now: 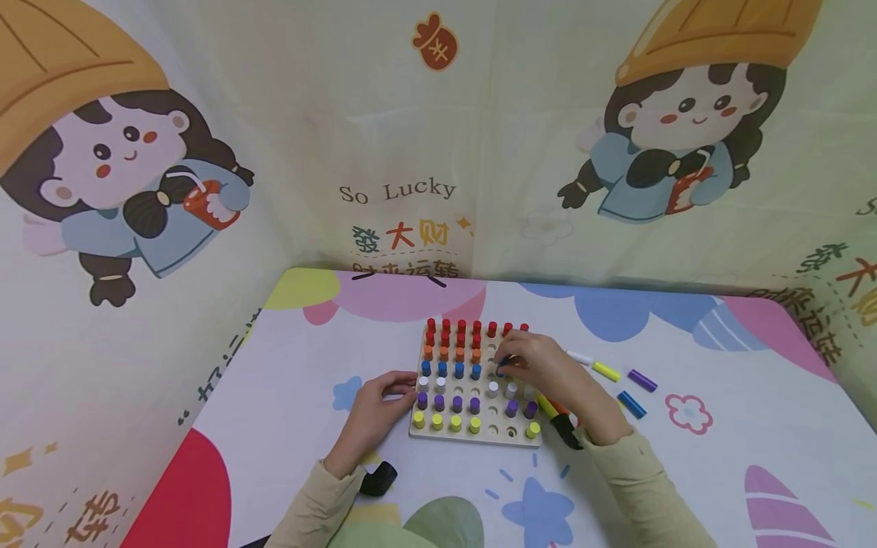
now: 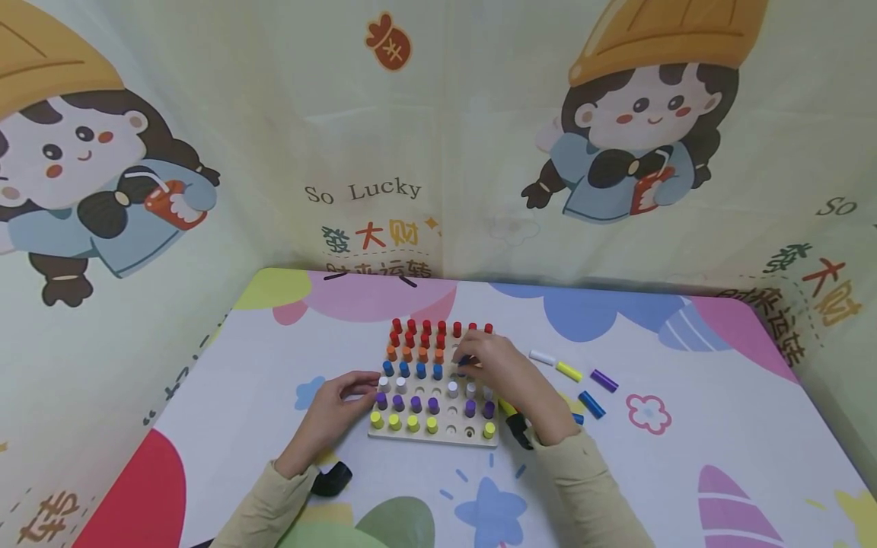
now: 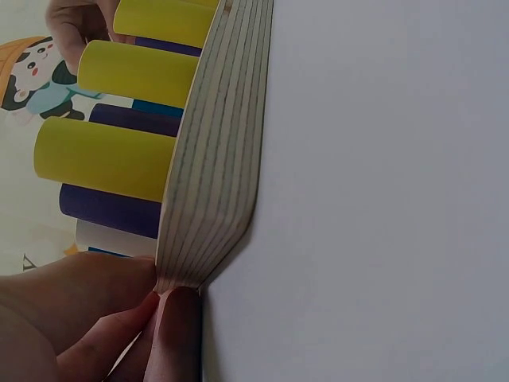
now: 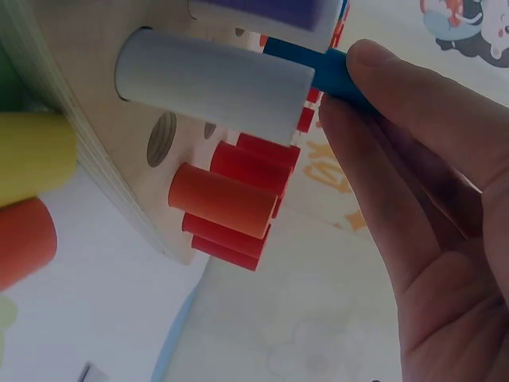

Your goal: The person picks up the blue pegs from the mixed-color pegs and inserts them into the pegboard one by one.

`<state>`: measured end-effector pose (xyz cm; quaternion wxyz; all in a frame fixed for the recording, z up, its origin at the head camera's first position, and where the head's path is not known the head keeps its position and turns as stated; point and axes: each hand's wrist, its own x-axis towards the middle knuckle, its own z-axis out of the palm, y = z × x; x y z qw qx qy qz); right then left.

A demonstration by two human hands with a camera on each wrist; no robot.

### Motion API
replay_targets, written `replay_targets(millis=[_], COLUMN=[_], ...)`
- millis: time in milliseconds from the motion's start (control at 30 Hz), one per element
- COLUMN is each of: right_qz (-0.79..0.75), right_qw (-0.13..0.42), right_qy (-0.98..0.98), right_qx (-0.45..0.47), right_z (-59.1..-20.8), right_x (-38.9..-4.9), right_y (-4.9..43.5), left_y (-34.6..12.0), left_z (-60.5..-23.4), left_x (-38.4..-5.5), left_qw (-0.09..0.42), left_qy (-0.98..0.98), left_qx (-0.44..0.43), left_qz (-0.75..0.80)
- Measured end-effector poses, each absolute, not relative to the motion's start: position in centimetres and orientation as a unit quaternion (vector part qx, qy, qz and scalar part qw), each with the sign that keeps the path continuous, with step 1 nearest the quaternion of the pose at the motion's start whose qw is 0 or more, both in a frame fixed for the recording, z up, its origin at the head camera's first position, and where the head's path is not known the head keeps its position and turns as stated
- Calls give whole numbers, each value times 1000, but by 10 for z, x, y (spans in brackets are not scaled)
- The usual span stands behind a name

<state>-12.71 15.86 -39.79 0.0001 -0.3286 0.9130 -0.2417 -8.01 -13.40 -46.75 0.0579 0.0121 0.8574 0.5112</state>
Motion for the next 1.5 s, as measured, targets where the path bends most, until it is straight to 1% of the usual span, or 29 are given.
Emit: replay_targets(millis=[200,400,600,800,1267,1500], right_qz=[-231,-222,-218,-217,-212,-221], right_qw=[5,21,22,29,33,18], right_qy=[914,916,912,914,911,905], right_qx=[-333,-332,-347,-342,-353,-363], right_z=[-398,-399,-401,-401,-401,-402], right_x=[-128,-130,-132,-132,-136,-138], right_y=[156,154,152,150,147,147], left_y=[-133,-132,-132,-132,-133,-133], left_z=[-467,-466,-466,-465,-466,-466], left_x=[-80,-81,-80,-80,-80,-80], left_qw=[57,60,60,58,56,57], left_qy=[856,853,855,857,861,859], left_qx=[9,3,9,6,11,7], left_qz=[514,518,516,512,506,509])
